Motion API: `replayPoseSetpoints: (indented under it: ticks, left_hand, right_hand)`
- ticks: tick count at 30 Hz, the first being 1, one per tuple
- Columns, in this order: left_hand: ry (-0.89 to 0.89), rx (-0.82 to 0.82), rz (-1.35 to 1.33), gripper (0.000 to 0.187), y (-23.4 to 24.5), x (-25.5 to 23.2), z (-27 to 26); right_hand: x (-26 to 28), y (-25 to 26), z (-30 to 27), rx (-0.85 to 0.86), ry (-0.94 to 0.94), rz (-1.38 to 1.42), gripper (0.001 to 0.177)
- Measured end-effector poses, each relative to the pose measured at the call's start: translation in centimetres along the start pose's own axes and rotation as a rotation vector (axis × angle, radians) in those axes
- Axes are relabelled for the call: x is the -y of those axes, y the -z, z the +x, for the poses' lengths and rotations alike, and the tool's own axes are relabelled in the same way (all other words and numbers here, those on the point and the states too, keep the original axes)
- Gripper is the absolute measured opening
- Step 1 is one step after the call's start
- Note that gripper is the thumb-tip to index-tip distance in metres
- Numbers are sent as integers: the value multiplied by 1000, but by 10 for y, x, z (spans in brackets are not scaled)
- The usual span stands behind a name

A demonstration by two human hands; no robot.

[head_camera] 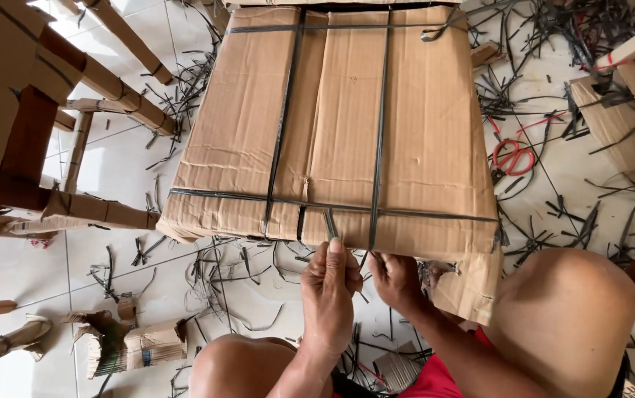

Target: Wrapping wooden chairs in protective cardboard and securing them with plastic ties for shipping or storage.

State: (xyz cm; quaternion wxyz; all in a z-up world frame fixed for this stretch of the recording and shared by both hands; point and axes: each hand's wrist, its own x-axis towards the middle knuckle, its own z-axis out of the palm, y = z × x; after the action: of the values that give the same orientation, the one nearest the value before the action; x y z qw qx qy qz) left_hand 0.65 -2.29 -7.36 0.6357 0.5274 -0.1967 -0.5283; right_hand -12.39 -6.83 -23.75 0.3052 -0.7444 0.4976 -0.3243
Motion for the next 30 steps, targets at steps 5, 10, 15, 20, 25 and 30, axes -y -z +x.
replayPoseSetpoints:
  ticks: [5, 10, 15, 20, 25, 30]
  left_hand:
    - [12, -72, 117, 38, 3, 13, -9]
    - [268, 56, -162, 31, 13, 14, -5]
    - [348, 286, -194, 32, 20, 15, -6]
    - [26, 286, 422, 36, 6, 21, -22]
    - [-114, 259, 647, 43, -7, 21, -30]
    - [-129, 213, 659, 37, -13, 16, -37]
  right_hand:
    - [58, 31, -29, -46, 109, 258, 24]
    - [63, 41, -43, -26, 103, 318, 16]
    - [43, 25, -56, 163, -181, 593, 20]
    - [21, 15, -62, 332, -344, 713, 35]
    - [36, 39, -38, 278, -447, 708, 44]
    - [33, 49, -27, 50, -489, 1129, 30]
